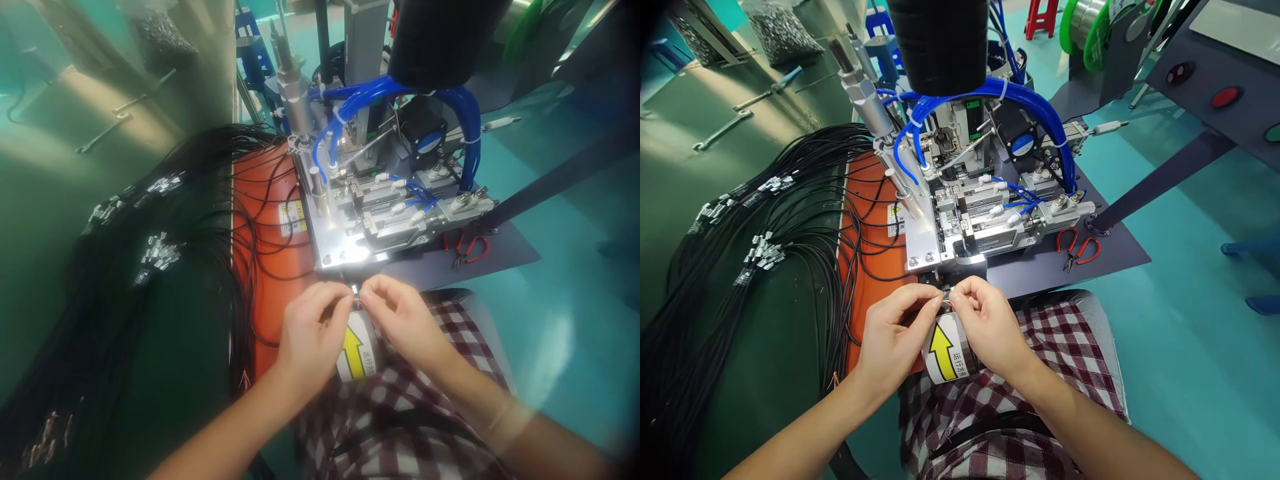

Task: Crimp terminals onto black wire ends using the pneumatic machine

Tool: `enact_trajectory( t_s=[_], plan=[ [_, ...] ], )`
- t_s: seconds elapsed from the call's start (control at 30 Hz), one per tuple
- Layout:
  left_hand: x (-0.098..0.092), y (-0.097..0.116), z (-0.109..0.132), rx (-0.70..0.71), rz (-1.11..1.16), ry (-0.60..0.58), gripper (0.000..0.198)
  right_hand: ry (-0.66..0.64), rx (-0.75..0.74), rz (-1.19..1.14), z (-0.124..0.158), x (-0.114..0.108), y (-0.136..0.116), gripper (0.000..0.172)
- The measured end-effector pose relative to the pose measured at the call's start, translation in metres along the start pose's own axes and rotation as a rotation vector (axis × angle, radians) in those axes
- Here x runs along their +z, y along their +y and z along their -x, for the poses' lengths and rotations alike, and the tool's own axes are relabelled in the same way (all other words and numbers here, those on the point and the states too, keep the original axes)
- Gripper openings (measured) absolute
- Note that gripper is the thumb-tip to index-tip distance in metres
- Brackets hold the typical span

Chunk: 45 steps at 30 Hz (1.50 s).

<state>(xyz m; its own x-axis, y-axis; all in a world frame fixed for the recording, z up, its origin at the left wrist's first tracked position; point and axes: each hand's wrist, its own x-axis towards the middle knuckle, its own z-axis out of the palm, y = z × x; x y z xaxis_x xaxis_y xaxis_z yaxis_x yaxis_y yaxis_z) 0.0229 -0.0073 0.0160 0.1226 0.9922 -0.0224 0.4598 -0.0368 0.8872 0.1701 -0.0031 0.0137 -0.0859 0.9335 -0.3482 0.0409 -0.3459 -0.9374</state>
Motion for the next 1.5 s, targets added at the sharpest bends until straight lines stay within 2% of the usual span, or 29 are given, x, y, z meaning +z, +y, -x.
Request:
enact_trajectory(
  t_s=[0.1, 0.3, 0.43, 0.57, 0.77, 0.93, 1.1, 1.23, 1.3, 1.4, 1.5],
  plan=[
    [-0.001, -0.001, -0.002, 0.062, -0.094, -0.023, 0.013, 0.002, -0.001, 0.017, -0.003, 0.000, 0.001, 0.021],
    [-0.005, -0.006, -0.007, 0.050, -0.205, -0.081, 0.009, 0.005, 0.036, 0.015, -0.010, -0.006, 0.007, 0.024],
    [-0.008, -0.014, -0.009, 0.174, -0.303, -0.062, 0.011, 0.007, 0.063, -0.004, -0.016, -0.007, 0.011, 0.023],
    [-0.011, -0.021, -0.010, 0.302, -0.330, -0.121, 0.021, 0.005, 0.073, -0.007, -0.019, -0.007, 0.014, 0.025],
    [-0.012, -0.029, -0.009, 0.405, -0.422, -0.168, 0.034, 0.021, 0.077, -0.005, -0.019, -0.008, 0.016, 0.023],
    [-0.010, -0.030, -0.009, 0.411, -0.447, -0.129, 0.034, 0.021, 0.063, -0.032, -0.020, -0.007, 0.019, 0.023],
    [-0.012, -0.028, -0.009, 0.402, -0.446, -0.200, 0.038, 0.007, 0.057, -0.044, -0.021, -0.009, 0.020, 0.023],
    [-0.011, -0.021, -0.005, 0.359, -0.398, -0.127, 0.033, -0.019, 0.015, -0.040, -0.014, -0.011, 0.012, 0.021],
    [-0.010, -0.014, -0.002, 0.285, -0.317, -0.075, 0.032, -0.003, -0.024, -0.029, -0.009, -0.010, 0.007, 0.019],
    [-0.011, 0.000, 0.000, 0.029, -0.044, -0.104, 0.032, 0.026, -0.096, -0.008, -0.002, -0.008, 0.005, 0.016],
    [-0.015, 0.013, -0.003, -0.261, 0.183, -0.171, 0.019, 0.036, -0.189, 0.044, 0.003, -0.004, 0.007, 0.014]
  ],
)
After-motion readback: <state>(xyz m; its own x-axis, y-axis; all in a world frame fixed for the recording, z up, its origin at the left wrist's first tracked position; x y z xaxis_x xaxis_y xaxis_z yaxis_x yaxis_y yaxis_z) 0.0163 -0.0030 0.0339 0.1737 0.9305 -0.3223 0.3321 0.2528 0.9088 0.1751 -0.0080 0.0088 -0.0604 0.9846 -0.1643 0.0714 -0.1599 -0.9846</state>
